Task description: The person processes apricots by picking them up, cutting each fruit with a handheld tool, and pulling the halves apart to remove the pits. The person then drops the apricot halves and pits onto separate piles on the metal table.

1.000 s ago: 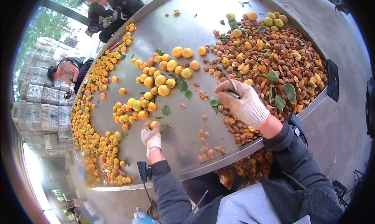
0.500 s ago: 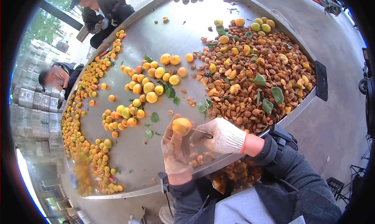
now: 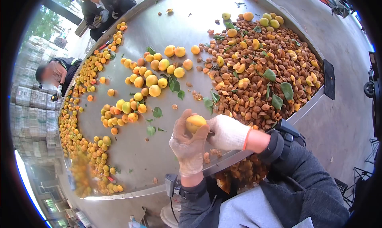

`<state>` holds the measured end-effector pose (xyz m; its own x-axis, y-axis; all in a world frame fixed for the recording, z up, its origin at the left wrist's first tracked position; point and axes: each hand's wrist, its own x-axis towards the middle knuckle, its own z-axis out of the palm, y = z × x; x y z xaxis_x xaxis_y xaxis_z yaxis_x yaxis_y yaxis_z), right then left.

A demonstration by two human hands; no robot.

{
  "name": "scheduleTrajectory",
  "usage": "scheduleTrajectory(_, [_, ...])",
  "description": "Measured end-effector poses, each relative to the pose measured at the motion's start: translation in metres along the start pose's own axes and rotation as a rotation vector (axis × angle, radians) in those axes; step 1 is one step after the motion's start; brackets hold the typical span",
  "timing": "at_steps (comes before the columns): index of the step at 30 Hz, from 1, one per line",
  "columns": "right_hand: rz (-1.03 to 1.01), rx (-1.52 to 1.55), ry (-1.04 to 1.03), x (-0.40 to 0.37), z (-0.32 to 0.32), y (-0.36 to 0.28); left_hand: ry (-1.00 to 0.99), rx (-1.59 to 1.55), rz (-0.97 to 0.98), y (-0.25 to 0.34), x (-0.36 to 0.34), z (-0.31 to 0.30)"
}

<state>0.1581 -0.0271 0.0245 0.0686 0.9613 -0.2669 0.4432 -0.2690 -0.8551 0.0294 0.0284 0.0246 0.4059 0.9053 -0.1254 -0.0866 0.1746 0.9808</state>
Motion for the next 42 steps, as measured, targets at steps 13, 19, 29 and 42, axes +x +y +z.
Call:
scheduleTrajectory(13, [-0.112, 0.197, -0.201, -0.01, -0.033, 0.005, -0.113, -0.557, -0.055, 0.001, 0.019, -0.037])
scheduleTrajectory(19, [-0.19, 0.008, 0.418, -0.018, -0.026, -0.015, -0.155, 0.848, 0.588, -0.006, 0.0, -0.002])
scheduleTrajectory(29, [0.013, 0.775, -0.168, -0.044, -0.062, -0.005, -0.212, -0.622, -0.206, -0.007, -0.004, -0.012])
scheduleTrajectory(42, [-0.434, 1.364, 0.778, -0.036, -0.037, -0.017, -0.14, -0.391, -0.323, -0.031, -0.022, 0.02])
